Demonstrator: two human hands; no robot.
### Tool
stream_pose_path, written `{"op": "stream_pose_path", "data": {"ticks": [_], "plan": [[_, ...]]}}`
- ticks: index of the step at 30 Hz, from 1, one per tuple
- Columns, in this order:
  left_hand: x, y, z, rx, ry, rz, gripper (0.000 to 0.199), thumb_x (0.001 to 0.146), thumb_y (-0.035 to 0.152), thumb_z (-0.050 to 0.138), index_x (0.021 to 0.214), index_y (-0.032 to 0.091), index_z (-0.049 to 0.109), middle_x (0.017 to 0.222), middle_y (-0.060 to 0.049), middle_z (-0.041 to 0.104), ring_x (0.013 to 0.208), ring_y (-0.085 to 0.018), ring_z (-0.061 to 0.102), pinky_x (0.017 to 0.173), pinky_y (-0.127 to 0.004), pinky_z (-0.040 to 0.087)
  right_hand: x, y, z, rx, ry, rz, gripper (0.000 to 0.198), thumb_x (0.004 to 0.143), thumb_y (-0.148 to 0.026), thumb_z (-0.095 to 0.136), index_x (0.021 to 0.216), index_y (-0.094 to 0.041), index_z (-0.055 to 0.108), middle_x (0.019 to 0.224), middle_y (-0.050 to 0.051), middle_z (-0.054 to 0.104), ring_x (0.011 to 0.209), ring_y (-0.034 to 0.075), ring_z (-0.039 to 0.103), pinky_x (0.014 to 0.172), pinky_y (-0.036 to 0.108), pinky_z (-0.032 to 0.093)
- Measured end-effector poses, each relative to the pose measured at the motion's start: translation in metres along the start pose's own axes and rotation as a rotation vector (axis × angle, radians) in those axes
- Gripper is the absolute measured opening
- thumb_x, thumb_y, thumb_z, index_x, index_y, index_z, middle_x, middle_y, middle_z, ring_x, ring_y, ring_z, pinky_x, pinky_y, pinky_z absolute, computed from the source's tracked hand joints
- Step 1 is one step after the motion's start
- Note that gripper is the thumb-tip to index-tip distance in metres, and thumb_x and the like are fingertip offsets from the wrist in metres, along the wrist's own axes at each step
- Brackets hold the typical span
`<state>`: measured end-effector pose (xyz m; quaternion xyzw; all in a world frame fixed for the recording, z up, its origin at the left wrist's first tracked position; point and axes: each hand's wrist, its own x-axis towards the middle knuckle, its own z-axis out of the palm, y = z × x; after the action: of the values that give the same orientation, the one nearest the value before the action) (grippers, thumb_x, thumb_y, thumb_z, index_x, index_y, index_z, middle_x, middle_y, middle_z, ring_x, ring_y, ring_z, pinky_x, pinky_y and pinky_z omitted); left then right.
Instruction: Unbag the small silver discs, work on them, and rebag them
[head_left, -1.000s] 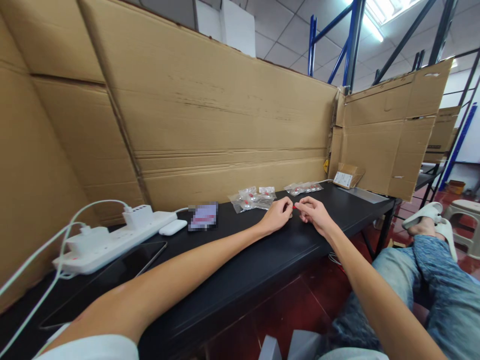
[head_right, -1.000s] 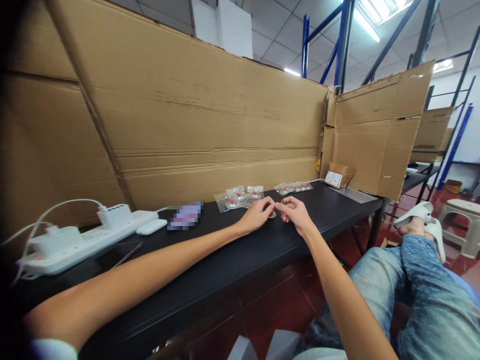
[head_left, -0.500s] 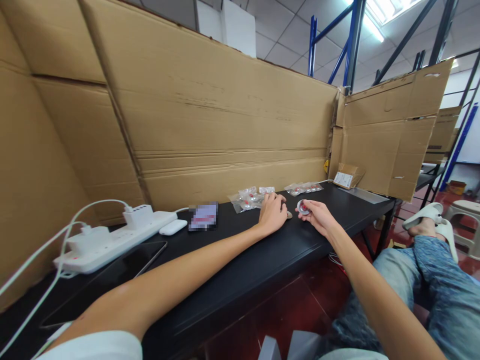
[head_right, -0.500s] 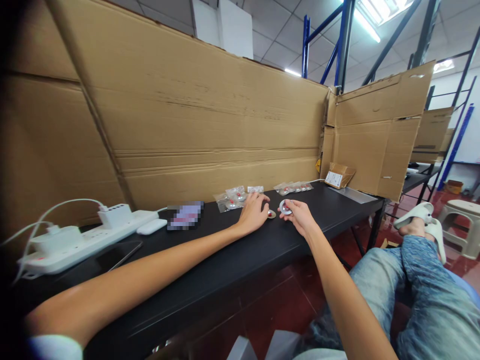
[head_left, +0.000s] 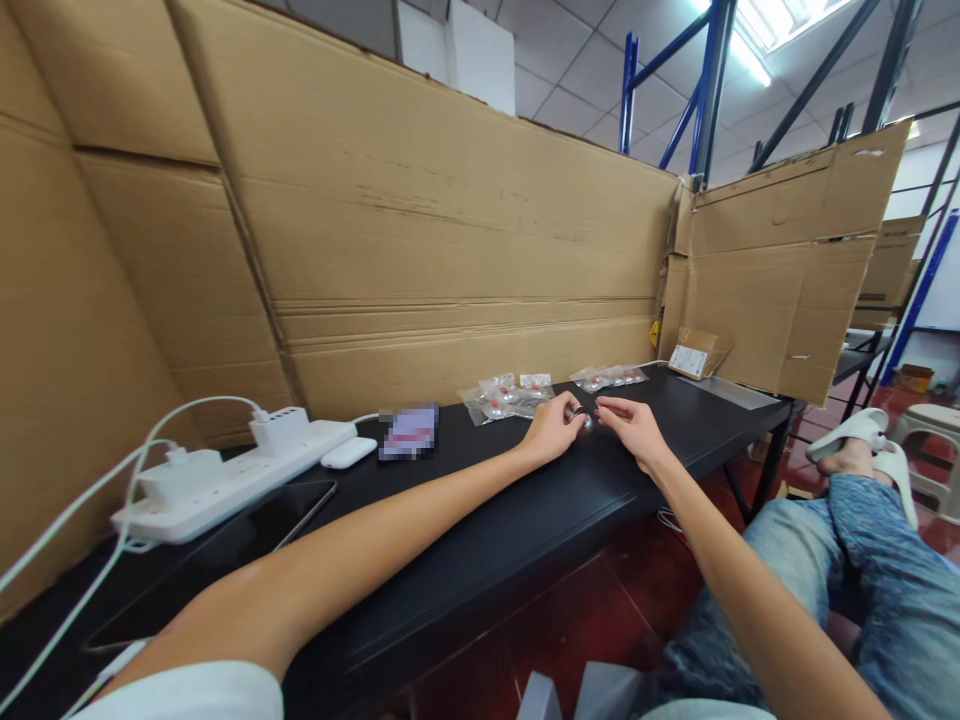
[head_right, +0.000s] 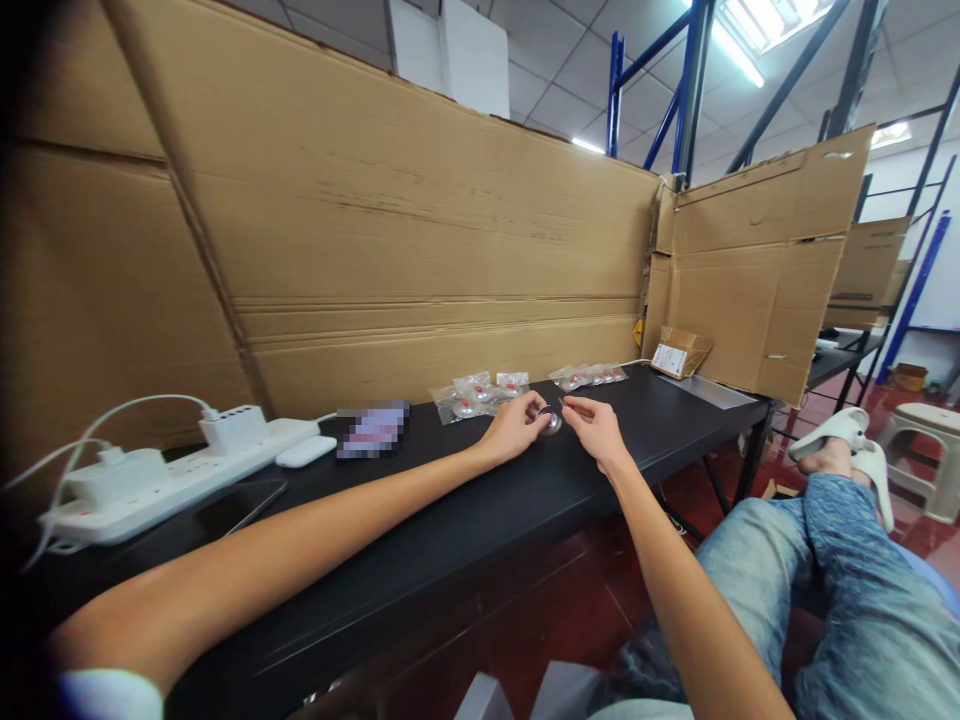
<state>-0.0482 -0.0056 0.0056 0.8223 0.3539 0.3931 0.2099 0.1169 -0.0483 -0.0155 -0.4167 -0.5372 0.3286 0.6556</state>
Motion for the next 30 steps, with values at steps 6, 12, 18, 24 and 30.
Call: {"op": "stream_pose_path", "data": {"ticks": [6,12,18,24,30], "plan": [[0.007,-0.007,0.002,-0.725,-0.191,-0.231,0.012,0.087,0.02,0.056,0.082,0.01,0.06,0.068,-0.007,0.065,0.056,-0.015,0.065,0.055,-0.028,0.053,-0.003,-0.001,0.003,-0.276,-0.13,-0.146,0.037,0.071,-0.028,0.074,0.106,-0.017,0.072,0.105,0.008,0.073,0.099,0.026,0.069,0.093,0.042,0.054],[0.007,-0.01,-0.006,-1.08,-0.238,-0.327,0.011,0.087,0.017,0.06,0.084,0.008,0.066,0.082,-0.01,0.07,0.072,-0.016,0.067,0.081,-0.039,0.057,-0.008,-0.008,0.007,-0.398,-0.099,-0.278,0.036,0.072,-0.024,0.073,0.108,-0.022,0.073,0.11,0.006,0.071,0.098,0.026,0.069,0.09,0.042,0.056],[0.004,-0.005,-0.008,-1.236,-0.28,-0.373,0.019,0.089,0.025,0.06,0.091,0.008,0.068,0.092,-0.011,0.071,0.083,-0.017,0.068,0.091,-0.04,0.053,-0.015,-0.019,0.009,-0.437,-0.052,-0.322,0.039,0.076,-0.031,0.072,0.113,-0.022,0.071,0.105,0.005,0.073,0.086,0.024,0.072,0.08,0.036,0.059],[0.003,-0.004,-0.003,-1.255,-0.311,-0.381,0.019,0.088,0.027,0.061,0.087,0.009,0.067,0.083,-0.009,0.069,0.074,-0.013,0.065,0.085,-0.033,0.055,-0.016,-0.022,0.009,-0.58,-0.086,-0.421,0.024,0.081,-0.033,0.069,0.103,-0.027,0.075,0.102,0.002,0.074,0.092,0.024,0.071,0.086,0.035,0.054],[0.003,0.002,-0.002,-1.25,-0.246,-0.445,0.021,0.093,0.018,0.052,0.084,0.007,0.068,0.077,-0.009,0.068,0.065,-0.011,0.063,0.073,-0.027,0.056,-0.019,-0.023,0.013,-0.711,-0.147,-0.461,0.027,0.084,-0.03,0.065,0.109,-0.027,0.072,0.108,0.004,0.072,0.098,0.024,0.069,0.089,0.034,0.051]]}}
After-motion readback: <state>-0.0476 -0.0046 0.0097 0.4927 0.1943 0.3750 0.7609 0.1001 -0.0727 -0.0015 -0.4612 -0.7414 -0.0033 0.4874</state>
